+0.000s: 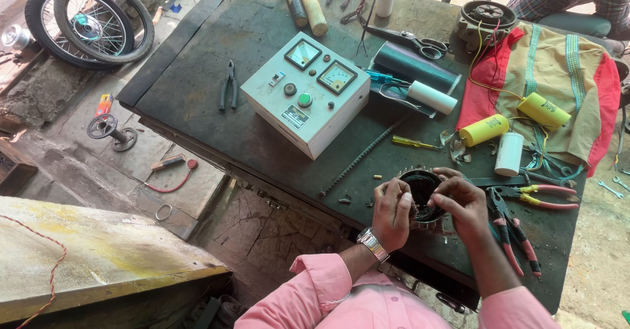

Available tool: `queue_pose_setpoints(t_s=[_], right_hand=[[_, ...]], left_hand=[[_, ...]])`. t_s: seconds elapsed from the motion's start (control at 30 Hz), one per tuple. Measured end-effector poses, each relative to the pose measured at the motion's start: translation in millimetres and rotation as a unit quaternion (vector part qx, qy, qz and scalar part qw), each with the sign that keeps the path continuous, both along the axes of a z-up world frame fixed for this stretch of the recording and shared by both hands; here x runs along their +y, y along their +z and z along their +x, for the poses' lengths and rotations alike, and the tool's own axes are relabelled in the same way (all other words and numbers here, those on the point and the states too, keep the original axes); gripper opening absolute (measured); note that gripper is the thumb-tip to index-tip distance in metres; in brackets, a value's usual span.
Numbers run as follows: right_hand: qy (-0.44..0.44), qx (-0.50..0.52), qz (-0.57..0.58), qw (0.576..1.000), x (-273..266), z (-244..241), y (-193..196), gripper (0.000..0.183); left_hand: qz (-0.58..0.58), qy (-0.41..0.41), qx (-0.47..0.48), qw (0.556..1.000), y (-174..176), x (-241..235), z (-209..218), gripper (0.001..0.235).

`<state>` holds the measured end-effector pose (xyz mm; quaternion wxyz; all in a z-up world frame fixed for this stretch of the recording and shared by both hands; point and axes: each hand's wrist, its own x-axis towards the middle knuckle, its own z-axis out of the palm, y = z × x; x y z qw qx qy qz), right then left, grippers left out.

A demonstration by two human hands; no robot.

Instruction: The person uses a screwdriver and pliers to adjust and remove copper windings from a cylindrical electrical component on a workbench. They repeatedly pry and pull the wires while holding the component steady.

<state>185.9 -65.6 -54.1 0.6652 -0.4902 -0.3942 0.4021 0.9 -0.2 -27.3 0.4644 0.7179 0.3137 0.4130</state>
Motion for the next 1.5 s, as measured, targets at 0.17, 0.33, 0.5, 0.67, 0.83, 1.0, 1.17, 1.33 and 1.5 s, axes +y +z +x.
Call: queue_pose_setpoints(t_s=[0.17, 0.33, 0.5, 0.67, 0.83, 1.0, 1.17, 1.33, 1.5], right_hand=[[-0.061, -0.354, 0.018, 0.933, -1.5, -17.8, 38.6, 0.013], [-0.095, -0.580, -0.003, 0.809, 0.5, -29.6, 66.3, 0.011], [-0.091, -0.501, -0.003, 0.861, -2.1, -30.0, 50.4, 0.014], [-0.084, -0.446, -0.043, 0.890, -4.8, -20.4, 30.8, 0.027], [-0.117, -0.471, -0.037, 0.874, -11.4, -22.4, 13.3, 0.028], [-0.100, -0.148, -0.028, 0.983, -8.8, -18.9, -3.0, 0.010], [-0.099, -0.072, 0.029, 0.992, -11.9, -12.8, -7.3, 0.009], [-0.121, -0.035, 0.038, 0.991, -11.0, -17.7, -4.2, 0.012], [-0.113, -0.039, 0.059, 0.991, -11.6, -17.9, -1.1, 0.010]], left_hand=[[0.060, -0.006, 0.016, 0.998, 11.9, 0.8, -3.6, 0.017], [0.106, -0.016, 0.014, 0.994, 26.8, 0.8, -3.4, 0.016], [0.098, -0.035, 0.055, 0.993, 34.0, -0.1, -1.7, 0.019], [0.082, -0.066, 0.097, 0.990, 43.3, 3.6, -2.0, 0.032], [0.094, -0.057, 0.105, 0.988, 45.6, 0.6, 4.2, 0.041], [0.079, -0.033, 0.076, 0.993, 35.6, 1.9, 6.7, 0.038], [0.047, -0.028, 0.034, 0.998, 26.1, 6.6, 9.5, 0.031], [0.026, -0.018, -0.003, 1.000, 20.3, 9.7, 7.9, 0.025], [0.002, -0.006, -0.031, 1.000, 15.8, 11.4, 9.6, 0.025]])
